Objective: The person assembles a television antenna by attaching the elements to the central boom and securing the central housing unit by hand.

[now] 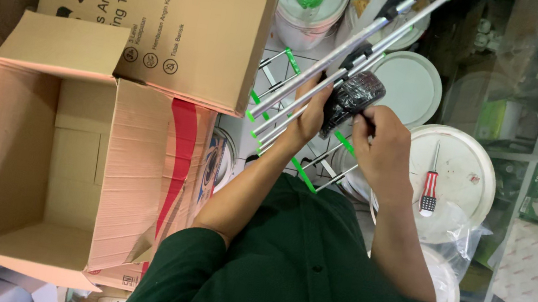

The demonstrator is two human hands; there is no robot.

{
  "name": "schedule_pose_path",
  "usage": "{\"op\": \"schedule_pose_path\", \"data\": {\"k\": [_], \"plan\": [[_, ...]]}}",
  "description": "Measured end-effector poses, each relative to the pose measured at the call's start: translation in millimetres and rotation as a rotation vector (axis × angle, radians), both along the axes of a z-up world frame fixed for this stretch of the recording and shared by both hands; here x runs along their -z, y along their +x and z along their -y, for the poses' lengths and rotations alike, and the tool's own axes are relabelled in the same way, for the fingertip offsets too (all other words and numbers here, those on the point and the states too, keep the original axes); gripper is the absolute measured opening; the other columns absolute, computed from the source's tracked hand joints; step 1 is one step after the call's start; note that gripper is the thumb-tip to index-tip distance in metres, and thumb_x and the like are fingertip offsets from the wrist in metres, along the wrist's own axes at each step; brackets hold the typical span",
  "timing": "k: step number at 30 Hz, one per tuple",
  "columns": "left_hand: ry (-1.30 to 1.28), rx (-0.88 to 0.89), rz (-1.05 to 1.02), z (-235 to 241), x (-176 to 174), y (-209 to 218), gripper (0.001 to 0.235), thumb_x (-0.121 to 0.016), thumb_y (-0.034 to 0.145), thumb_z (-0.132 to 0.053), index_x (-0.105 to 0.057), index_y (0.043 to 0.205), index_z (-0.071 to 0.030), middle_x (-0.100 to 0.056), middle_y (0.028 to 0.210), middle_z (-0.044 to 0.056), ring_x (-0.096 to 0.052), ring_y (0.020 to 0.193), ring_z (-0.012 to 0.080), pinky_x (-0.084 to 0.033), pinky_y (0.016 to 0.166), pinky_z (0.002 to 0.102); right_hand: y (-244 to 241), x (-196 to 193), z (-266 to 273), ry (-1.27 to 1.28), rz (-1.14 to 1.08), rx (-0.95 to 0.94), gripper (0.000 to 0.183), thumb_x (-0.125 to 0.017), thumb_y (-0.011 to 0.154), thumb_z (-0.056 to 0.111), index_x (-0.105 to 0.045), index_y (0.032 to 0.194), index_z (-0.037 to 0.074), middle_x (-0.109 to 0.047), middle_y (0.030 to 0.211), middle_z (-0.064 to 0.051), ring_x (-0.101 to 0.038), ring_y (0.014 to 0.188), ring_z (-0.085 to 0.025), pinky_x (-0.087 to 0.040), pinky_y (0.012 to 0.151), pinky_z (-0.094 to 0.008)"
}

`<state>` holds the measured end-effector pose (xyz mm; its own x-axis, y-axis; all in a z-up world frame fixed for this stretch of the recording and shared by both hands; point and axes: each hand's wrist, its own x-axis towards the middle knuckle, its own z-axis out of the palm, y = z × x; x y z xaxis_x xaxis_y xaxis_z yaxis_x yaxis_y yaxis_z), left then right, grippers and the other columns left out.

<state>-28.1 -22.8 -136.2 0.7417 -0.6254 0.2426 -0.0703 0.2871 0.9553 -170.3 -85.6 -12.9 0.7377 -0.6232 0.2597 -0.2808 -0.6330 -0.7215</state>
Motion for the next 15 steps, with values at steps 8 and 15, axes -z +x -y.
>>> {"op": "schedule_pose_path", "data": {"k": [8, 15], "plan": [[0.014, 0.048, -0.05, -3.7, -3.9, 0.6, 0.033, -0.05, 0.106, -0.016, -0.056, 0.131, 0.005, -0.054, 0.109, 0.012, -0.047, 0.105, 0.0181, -0.043, 0.098, 0.032, -6.0, 20.7, -2.5, 0.041, 0.148, -0.003, 0.011, -0.074, 0.098, 0.001, -0.063, 0.1, -0.001, -0.069, 0.083, -0.011, -0.069, 0.071, -0.015, -0.053, 0.065, -0.029], [0.043, 0.061, -0.027, -8.9, -20.3, 5.1, 0.032, -0.045, 0.105, -0.02, -0.057, 0.124, 0.003, -0.056, 0.103, 0.006, -0.049, 0.096, 0.0145, -0.043, 0.088, 0.029, -3.6, 27.7, -2.9, 0.121, 0.123, 0.044, 0.011, -0.075, 0.098, 0.0, -0.065, 0.093, -0.001, -0.061, 0.065, -0.008, -0.048, 0.053, -0.012, -0.038, 0.05, -0.03]]}}
